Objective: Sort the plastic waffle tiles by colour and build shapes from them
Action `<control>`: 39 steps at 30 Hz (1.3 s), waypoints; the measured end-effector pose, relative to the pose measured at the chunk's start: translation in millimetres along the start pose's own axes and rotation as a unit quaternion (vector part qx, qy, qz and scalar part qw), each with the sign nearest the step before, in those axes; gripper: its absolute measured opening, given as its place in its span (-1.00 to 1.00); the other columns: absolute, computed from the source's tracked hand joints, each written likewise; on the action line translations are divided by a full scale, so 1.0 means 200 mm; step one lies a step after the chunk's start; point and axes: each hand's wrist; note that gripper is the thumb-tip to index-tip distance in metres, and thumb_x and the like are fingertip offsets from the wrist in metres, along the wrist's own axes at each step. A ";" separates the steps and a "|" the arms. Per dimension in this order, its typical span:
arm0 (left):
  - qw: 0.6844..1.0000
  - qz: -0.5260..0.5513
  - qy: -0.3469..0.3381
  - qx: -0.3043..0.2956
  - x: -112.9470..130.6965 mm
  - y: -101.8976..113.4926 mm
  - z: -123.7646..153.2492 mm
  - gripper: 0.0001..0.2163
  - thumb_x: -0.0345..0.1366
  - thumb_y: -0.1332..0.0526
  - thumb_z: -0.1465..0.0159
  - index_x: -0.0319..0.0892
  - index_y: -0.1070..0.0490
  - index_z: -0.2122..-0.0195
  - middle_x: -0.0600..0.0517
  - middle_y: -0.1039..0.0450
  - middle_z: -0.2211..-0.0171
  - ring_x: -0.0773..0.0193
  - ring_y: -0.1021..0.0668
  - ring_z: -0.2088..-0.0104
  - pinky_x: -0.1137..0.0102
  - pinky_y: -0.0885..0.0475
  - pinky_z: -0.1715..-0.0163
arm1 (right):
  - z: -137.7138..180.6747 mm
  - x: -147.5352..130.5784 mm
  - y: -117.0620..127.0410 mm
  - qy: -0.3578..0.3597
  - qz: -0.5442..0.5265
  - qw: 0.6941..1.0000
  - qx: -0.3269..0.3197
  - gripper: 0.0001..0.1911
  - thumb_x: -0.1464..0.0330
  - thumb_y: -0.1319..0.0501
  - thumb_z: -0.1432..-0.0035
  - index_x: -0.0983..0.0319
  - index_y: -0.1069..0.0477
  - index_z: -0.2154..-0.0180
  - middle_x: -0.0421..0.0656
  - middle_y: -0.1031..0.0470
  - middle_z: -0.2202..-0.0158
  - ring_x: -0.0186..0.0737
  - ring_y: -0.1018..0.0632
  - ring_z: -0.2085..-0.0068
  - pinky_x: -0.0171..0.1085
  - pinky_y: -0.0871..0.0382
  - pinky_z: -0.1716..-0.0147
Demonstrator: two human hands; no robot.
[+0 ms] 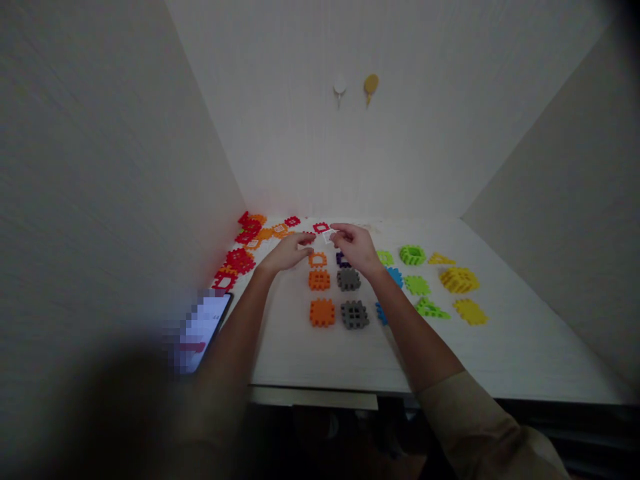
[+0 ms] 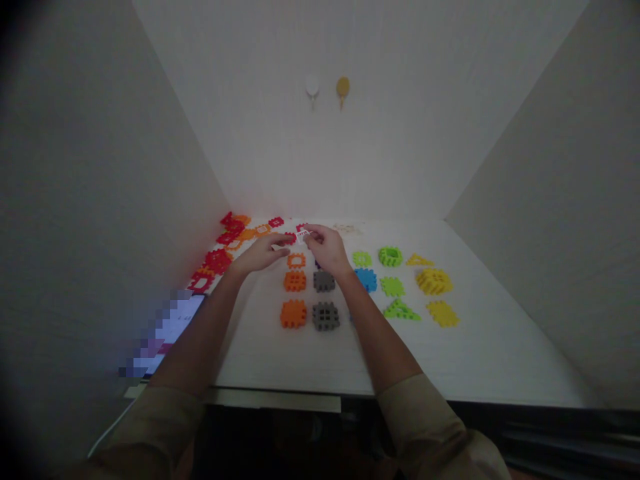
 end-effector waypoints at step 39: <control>0.813 0.520 0.092 0.245 0.13 -0.26 0.07 -0.56 -0.33 -0.41 0.07 -0.27 -0.42 0.13 -0.11 -0.51 0.20 0.24 -0.56 0.22 0.25 -0.42 0.08 | 0.04 -0.06 0.01 -0.034 -0.116 0.993 0.014 -0.75 0.23 -0.29 0.06 0.26 -0.42 0.36 -0.18 -0.50 0.46 -0.33 -0.51 0.43 -0.32 -0.41 0.39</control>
Point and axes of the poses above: each hand's wrist, its own z-axis away from the middle knuckle, its own y-axis out of the back of the hand, x = y × z
